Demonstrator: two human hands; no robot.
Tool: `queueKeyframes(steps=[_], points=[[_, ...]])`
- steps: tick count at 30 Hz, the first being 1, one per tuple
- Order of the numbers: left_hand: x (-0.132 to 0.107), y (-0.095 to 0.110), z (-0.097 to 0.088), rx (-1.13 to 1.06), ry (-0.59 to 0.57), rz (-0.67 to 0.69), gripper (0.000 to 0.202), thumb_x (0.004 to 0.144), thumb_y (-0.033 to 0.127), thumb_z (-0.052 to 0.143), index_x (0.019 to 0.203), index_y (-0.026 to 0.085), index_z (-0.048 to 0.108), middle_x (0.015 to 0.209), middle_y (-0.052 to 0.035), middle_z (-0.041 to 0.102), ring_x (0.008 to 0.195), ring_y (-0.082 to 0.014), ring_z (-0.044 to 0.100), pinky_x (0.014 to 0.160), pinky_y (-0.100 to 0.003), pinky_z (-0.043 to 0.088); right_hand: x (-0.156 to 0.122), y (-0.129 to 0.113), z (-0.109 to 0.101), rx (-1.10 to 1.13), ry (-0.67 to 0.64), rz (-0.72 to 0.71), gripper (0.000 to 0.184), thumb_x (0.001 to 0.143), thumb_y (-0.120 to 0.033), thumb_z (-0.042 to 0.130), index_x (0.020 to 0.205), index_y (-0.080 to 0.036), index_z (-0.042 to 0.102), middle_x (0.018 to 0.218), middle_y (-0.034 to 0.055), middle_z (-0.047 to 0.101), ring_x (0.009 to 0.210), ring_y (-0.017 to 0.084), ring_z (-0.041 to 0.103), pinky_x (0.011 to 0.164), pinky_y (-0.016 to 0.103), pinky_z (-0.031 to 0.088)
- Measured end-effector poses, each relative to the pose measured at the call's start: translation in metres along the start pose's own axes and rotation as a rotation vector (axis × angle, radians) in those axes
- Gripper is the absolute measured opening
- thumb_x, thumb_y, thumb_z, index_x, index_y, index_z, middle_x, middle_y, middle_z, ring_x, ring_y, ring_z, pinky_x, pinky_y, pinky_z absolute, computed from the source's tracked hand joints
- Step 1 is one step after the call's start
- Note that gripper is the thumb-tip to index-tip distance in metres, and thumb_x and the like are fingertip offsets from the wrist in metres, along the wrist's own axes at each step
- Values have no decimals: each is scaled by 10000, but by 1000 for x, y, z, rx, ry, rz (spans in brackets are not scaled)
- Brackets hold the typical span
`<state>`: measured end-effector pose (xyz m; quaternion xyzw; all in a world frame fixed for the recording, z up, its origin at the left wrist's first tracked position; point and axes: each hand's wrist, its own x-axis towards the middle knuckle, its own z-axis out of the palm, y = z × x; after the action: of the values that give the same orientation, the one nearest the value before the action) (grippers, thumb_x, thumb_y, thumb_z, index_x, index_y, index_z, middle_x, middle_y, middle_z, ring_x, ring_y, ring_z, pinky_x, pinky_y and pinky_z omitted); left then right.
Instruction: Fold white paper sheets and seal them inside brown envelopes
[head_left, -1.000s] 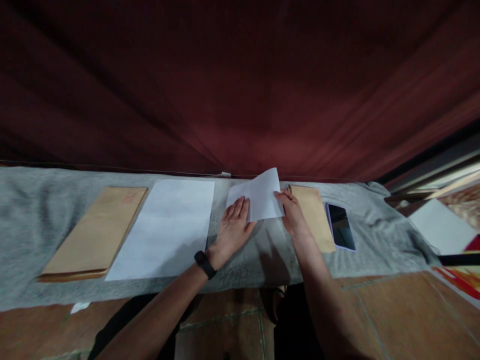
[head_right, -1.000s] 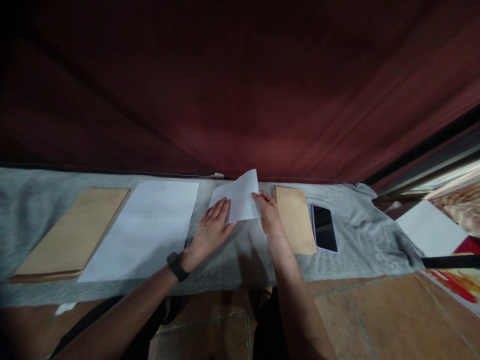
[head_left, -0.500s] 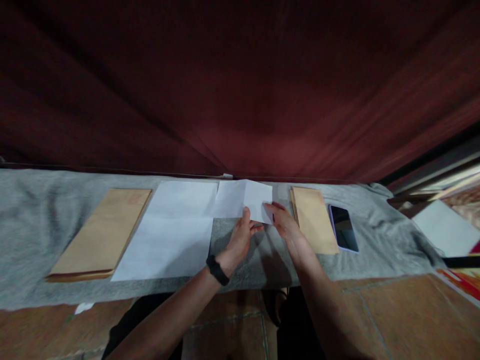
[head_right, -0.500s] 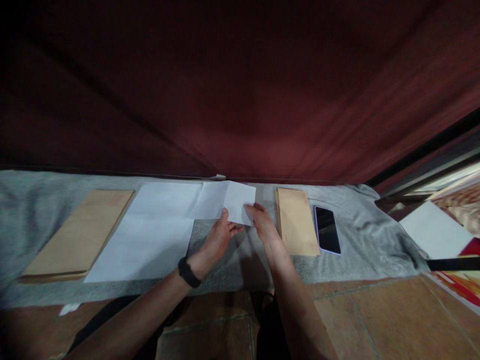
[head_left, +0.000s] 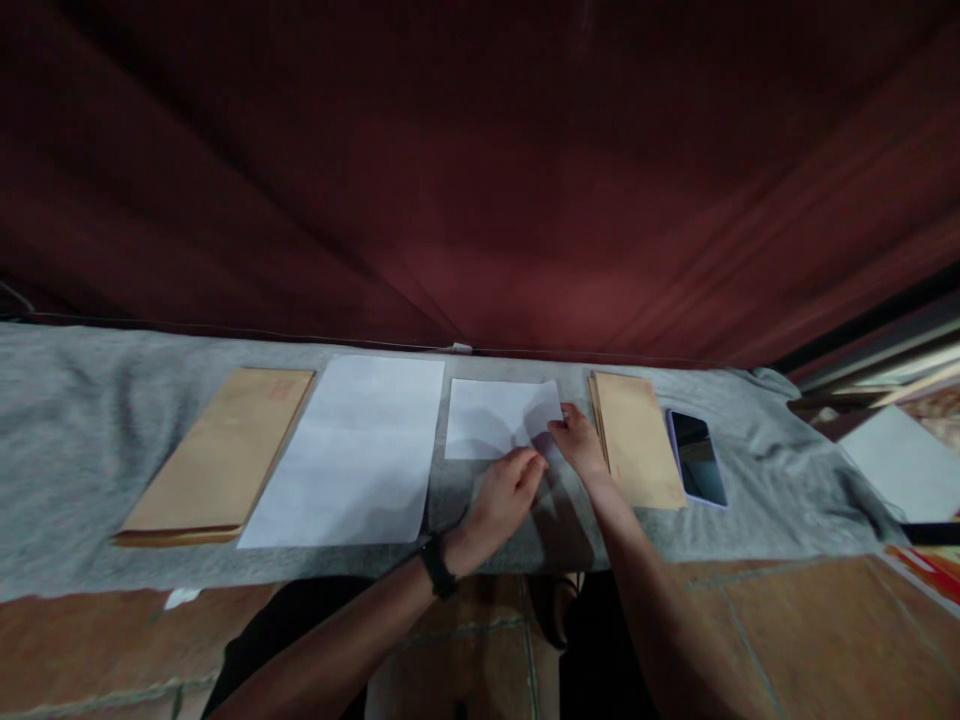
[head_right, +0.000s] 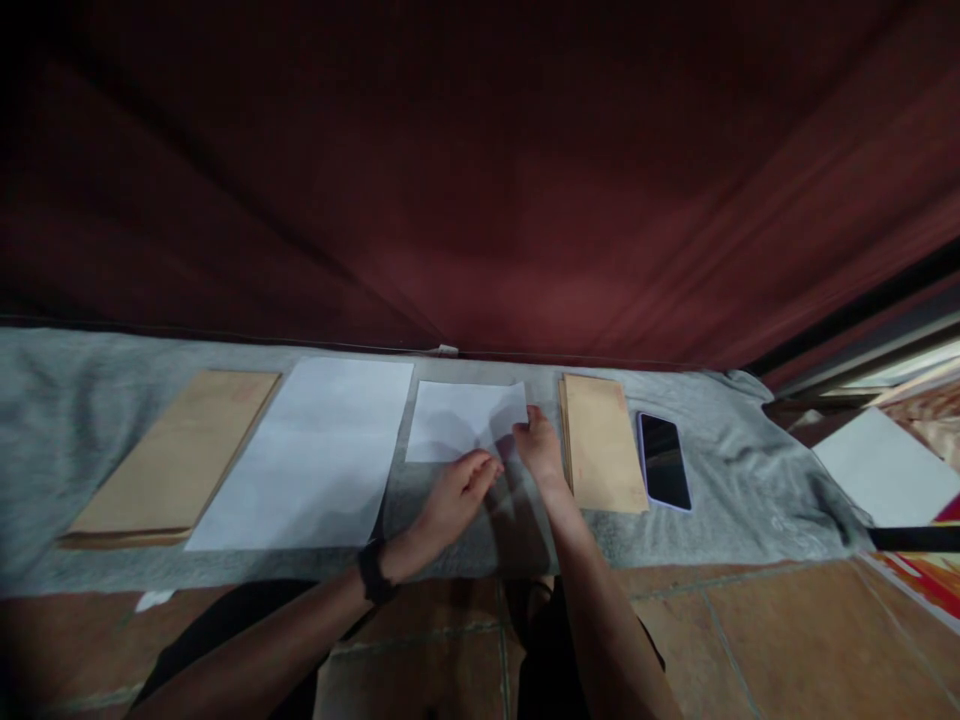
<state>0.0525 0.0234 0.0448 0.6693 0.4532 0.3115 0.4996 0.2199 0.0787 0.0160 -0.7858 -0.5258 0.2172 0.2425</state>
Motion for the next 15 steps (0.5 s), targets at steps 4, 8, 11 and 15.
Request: queueKeyframes(steps=[4, 8, 11, 15], points=[[-4, -11, -7, 621, 94, 282, 429, 1024, 324, 360, 1386, 161, 525, 1492, -140, 511, 1409, -277, 434, 1163, -501, 347, -8, -3, -5, -147, -2, -7, 367, 905, -227, 528, 1258, -167, 609, 1003, 106, 746, 929, 232, 706, 785, 292, 508], [-10, -37, -4, 962, 57, 280, 543, 1024, 393, 381, 1511, 152, 385, 1625, -133, 318, 1519, -312, 232, 1215, -594, 208, -17, -3, -6, -246, 95, -48, 452, 946, -242, 472, 1377, -118, 529, 1157, 185, 700, 1076, 293, 674, 917, 396, 509], [-9, -50, -4, 1050, 34, 308, 566, 1021, 415, 377, 1526, 159, 366, 1635, -122, 298, 1529, -291, 208, 1230, -579, 181, -26, -7, 1, -195, 161, -250, 491, 973, -287, 441, 1419, -91, 500, 1340, 217, 609, 1258, 307, 577, 1051, 448, 463], [-1, -60, -11, 1074, 37, 312, 586, 1013, 354, 371, 1537, 96, 324, 1618, -163, 320, 1519, -282, 243, 1235, -540, 195, -46, -20, 25, 48, -53, -477, 523, 1051, -400, 278, 1465, -157, 484, 1515, 125, 497, 1421, 205, 436, 1180, 404, 376]])
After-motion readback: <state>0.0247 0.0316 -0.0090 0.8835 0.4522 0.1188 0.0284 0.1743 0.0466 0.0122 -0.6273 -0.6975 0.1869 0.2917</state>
